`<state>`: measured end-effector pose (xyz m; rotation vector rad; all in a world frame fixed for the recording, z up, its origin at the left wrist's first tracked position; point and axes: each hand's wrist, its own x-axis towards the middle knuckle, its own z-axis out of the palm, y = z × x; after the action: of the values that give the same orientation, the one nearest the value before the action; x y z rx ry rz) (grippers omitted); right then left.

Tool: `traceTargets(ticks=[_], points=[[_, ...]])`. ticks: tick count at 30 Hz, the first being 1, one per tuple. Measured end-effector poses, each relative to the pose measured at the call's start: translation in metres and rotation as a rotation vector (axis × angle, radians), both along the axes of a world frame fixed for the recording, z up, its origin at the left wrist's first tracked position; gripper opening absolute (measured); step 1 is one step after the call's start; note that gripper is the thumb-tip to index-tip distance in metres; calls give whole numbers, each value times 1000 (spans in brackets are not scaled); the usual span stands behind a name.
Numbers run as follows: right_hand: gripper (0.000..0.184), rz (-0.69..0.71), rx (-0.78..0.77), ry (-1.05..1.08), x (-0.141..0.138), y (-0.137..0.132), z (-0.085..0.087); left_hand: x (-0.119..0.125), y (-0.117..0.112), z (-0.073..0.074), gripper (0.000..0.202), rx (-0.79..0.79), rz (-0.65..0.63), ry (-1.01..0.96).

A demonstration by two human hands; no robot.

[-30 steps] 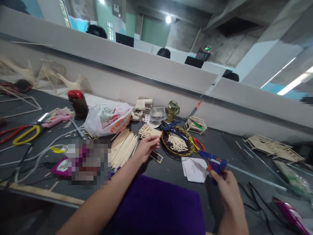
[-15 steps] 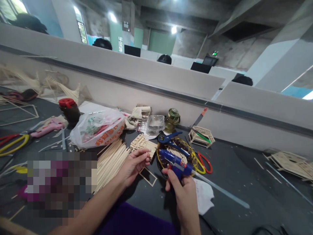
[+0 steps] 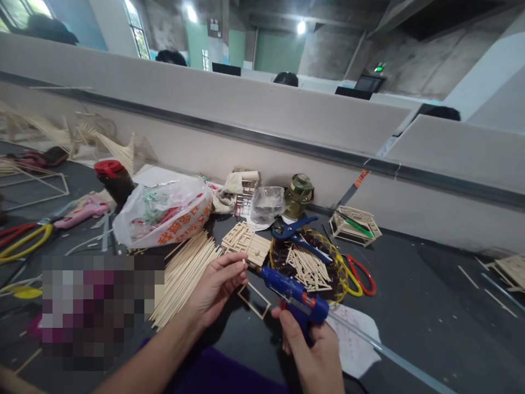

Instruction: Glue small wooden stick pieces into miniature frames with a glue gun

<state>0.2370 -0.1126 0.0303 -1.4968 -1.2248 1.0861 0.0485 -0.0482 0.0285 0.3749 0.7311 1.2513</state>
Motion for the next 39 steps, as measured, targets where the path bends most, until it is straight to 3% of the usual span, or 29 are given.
traceTargets(ticks=[11, 39], points=[[37, 73, 7, 13, 5, -1, -10, 4, -2, 0, 20, 118, -2, 161], [37, 25, -43, 48, 2, -3, -10, 4, -3, 0, 20, 129, -11, 133]])
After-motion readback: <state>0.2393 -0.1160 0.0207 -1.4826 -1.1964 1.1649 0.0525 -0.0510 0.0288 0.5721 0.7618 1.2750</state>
